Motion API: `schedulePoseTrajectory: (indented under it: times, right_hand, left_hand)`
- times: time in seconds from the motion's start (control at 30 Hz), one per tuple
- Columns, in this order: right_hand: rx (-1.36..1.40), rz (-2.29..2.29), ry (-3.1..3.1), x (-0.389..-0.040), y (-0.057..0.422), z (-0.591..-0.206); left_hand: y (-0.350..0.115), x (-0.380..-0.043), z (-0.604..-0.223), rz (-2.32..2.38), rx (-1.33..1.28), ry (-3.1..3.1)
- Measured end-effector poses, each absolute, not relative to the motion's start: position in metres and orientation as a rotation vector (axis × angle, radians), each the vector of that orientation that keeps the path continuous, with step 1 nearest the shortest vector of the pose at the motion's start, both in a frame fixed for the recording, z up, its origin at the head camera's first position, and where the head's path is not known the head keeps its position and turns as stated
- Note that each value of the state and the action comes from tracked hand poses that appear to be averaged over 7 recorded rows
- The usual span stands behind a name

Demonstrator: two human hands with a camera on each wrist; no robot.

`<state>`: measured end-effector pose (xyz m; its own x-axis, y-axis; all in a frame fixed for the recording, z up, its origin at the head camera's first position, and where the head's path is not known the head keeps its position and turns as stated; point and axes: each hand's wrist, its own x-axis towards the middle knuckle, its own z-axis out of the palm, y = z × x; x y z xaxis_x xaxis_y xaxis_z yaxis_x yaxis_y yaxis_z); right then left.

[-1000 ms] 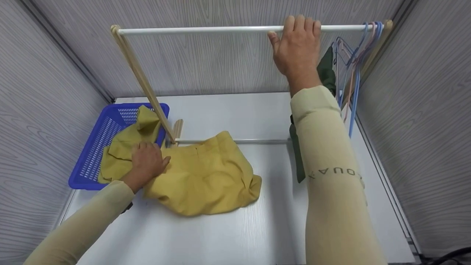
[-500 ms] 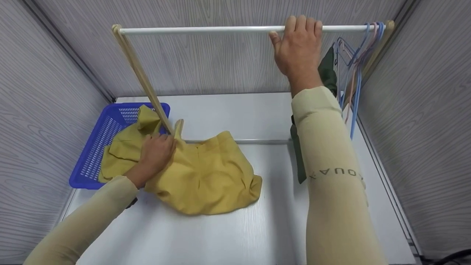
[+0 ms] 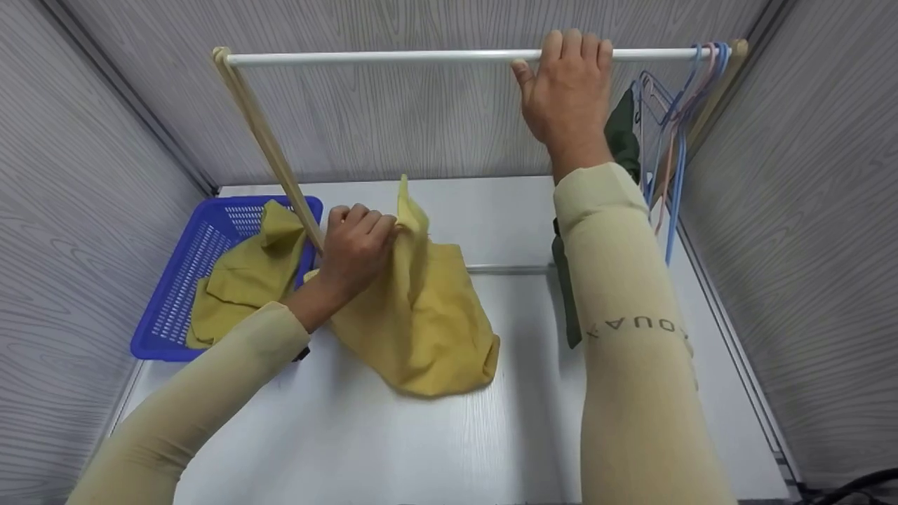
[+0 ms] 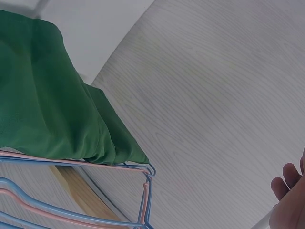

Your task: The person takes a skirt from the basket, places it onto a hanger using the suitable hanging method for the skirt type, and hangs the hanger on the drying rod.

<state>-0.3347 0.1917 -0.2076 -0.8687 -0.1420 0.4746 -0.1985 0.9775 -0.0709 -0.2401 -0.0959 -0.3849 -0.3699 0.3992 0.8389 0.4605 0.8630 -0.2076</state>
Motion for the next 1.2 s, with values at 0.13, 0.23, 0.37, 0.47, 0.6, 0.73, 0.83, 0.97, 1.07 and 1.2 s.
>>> schedulePoseTrajectory:
  times: [0.13, 0.23, 0.37, 0.47, 0.6, 0.73, 0.83, 0.97, 1.07, 1.2]
  right_hand:
    - [0.247, 0.171, -2.633, -0.334, 0.194, -0.207]
    - [0.256, 0.179, -2.626, -0.334, 0.194, -0.207]
    - [0.258, 0.172, -2.627, -0.335, 0.193, -0.208]
    - [0.258, 0.16, -2.632, -0.336, 0.194, -0.208]
    - [0.253, 0.153, -2.63, -0.336, 0.197, -0.206]
    - [0.25, 0.164, -2.608, -0.336, 0.199, -0.206]
    - [0.258, 0.177, -2.592, -0.336, 0.199, -0.207]
    - [0.26, 0.182, -2.584, -0.337, 0.198, -0.208]
    - [0.251, 0.179, -2.578, -0.338, 0.198, -0.208]
    - [0.242, 0.181, -2.566, -0.338, 0.202, -0.209]
  left_hand:
    - [-0.089, -0.241, -0.377, -0.124, -0.713, -1.944]
    - [-0.096, -0.246, -0.39, -0.128, -0.707, -2.015]
    - [-0.118, -0.252, -0.431, -0.093, -0.65, -2.31]
    - [-0.13, -0.249, -0.466, -0.072, -0.559, -2.652]
    - [-0.131, -0.243, -0.507, -0.18, -0.341, -3.101]
    - [-0.127, -0.238, -0.542, -0.423, -0.134, -3.251]
    - [-0.127, -0.233, -0.561, -0.556, -0.05, -3.181]
    - [-0.128, -0.228, -0.586, -0.537, -0.048, -2.955]
    - [-0.125, -0.225, -0.607, -0.458, -0.083, -2.764]
    - [-0.122, -0.223, -0.624, -0.429, -0.127, -2.568]
